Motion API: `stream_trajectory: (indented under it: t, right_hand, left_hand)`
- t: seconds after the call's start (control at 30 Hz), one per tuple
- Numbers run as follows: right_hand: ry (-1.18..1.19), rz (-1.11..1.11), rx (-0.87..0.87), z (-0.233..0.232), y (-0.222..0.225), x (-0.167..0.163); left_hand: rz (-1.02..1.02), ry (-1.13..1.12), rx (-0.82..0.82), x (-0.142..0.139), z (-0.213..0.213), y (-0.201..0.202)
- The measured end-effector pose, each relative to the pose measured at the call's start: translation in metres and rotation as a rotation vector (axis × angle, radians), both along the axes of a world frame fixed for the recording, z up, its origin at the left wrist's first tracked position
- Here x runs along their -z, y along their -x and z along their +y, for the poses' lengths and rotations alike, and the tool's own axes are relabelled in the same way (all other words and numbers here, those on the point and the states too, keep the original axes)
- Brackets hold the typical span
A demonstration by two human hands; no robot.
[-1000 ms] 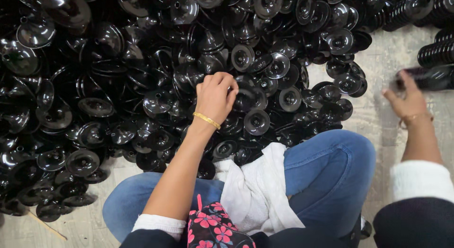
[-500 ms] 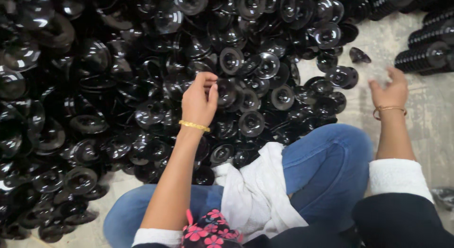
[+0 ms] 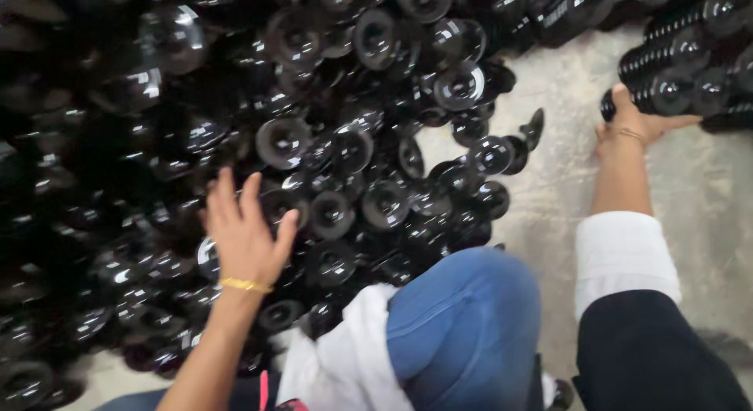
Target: The person sits on the floor among large piles of black plastic horn-shaped parts and stacks them one by one into tall stacks, placing each completed stack onto the pile beside them. They repeatedly pick up loose parts, align them into a stack in their hands, and set the stack down with the others.
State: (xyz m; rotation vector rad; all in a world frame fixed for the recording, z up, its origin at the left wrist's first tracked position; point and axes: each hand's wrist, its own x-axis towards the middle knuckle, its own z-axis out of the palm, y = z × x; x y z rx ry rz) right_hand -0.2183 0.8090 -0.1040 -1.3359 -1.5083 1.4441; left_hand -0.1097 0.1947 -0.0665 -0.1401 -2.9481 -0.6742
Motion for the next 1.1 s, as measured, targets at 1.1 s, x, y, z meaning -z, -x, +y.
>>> stream_trajectory:
  t: [1.1]
  right_hand:
    - [-0.139, 0.143, -0.467, 0.073, 0.085, -0.019]
  left_hand:
    - [-0.204, 0.124, 0.032, 0.019, -0.031, 0.012]
